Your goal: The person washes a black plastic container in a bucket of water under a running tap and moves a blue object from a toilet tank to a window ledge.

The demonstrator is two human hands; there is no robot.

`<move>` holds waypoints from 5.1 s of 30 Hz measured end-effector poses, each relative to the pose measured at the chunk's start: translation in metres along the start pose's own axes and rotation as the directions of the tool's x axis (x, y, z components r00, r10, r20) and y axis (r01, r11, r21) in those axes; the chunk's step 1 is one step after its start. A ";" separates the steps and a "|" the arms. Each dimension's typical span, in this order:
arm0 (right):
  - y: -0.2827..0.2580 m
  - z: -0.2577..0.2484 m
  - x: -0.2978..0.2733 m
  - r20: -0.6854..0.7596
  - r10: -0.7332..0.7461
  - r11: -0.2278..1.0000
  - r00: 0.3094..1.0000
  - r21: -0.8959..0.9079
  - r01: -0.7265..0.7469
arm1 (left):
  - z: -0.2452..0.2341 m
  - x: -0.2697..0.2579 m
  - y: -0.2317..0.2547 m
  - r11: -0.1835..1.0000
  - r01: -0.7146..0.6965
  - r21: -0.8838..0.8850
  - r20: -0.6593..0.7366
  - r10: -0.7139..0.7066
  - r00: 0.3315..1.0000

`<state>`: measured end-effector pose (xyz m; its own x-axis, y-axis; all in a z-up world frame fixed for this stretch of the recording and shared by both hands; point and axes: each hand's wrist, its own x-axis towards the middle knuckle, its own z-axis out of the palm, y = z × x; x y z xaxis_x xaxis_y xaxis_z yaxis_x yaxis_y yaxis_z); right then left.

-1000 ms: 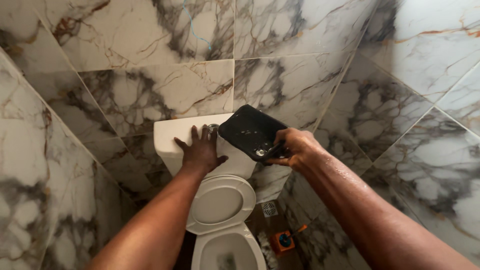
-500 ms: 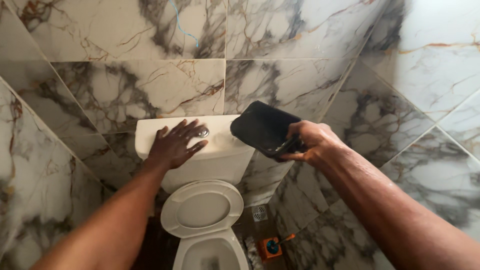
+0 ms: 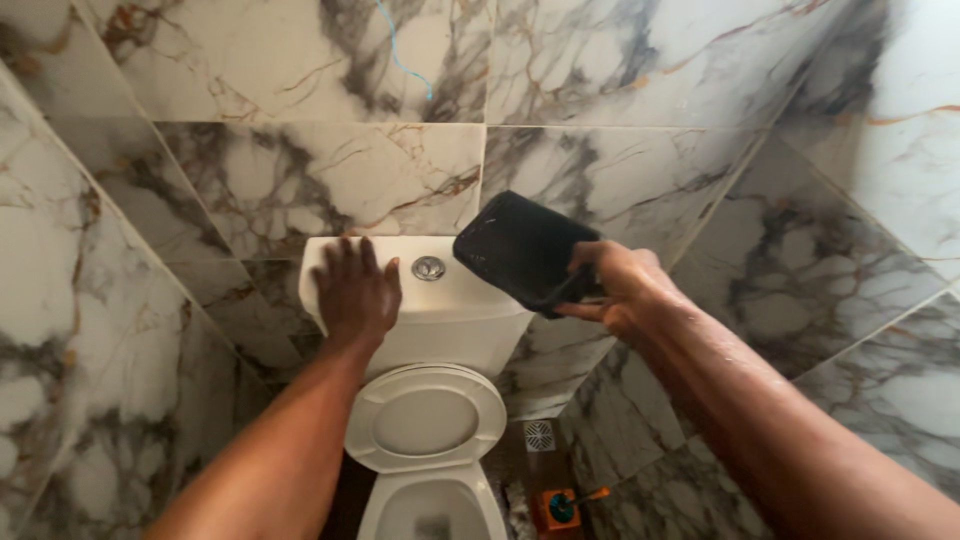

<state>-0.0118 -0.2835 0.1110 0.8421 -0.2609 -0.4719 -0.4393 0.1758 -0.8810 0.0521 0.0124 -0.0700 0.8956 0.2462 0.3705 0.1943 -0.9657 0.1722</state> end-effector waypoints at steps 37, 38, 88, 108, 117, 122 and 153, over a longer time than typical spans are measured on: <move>-0.010 0.041 -0.035 -0.174 -0.127 0.991 0.977 -0.059 0.119 | 0.001 0.043 0.050 0.597 -0.726 -0.341 0.347 0.798 0.493; -0.010 0.037 -0.037 -0.172 -0.126 0.992 0.977 -0.044 0.121 | 0.002 0.045 0.062 0.625 -0.734 -0.267 0.479 0.746 0.462; -0.017 0.084 -0.023 0.019 -0.408 0.836 0.913 -0.393 0.382 | 0.043 -0.015 0.019 -0.517 0.039 -0.855 0.465 -0.731 0.500; -0.008 0.014 -0.016 0.328 -0.759 0.205 0.562 -0.699 0.685 | 0.004 -0.035 0.187 -0.957 0.269 -0.111 0.350 0.215 0.912; -0.004 0.002 -0.028 0.510 -0.796 0.004 0.325 -0.533 0.846 | 0.041 -0.028 0.153 -0.647 0.435 -0.626 0.757 -0.370 0.539; 0.002 0.008 -0.022 0.491 -0.780 0.070 0.389 -0.548 0.833 | 0.036 -0.031 0.111 0.153 0.722 -0.675 0.297 -0.839 0.456; 0.010 -0.004 -0.039 -0.174 -0.699 0.702 0.693 -0.350 0.621 | 0.013 0.042 0.086 0.944 0.325 -0.065 0.120 -0.316 0.941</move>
<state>-0.0499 -0.2754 0.1207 0.8366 -0.4688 0.2833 0.1049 -0.3704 -0.9229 0.1114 -0.0613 -0.0513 0.8296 0.5267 0.1852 0.4479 -0.8259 0.3425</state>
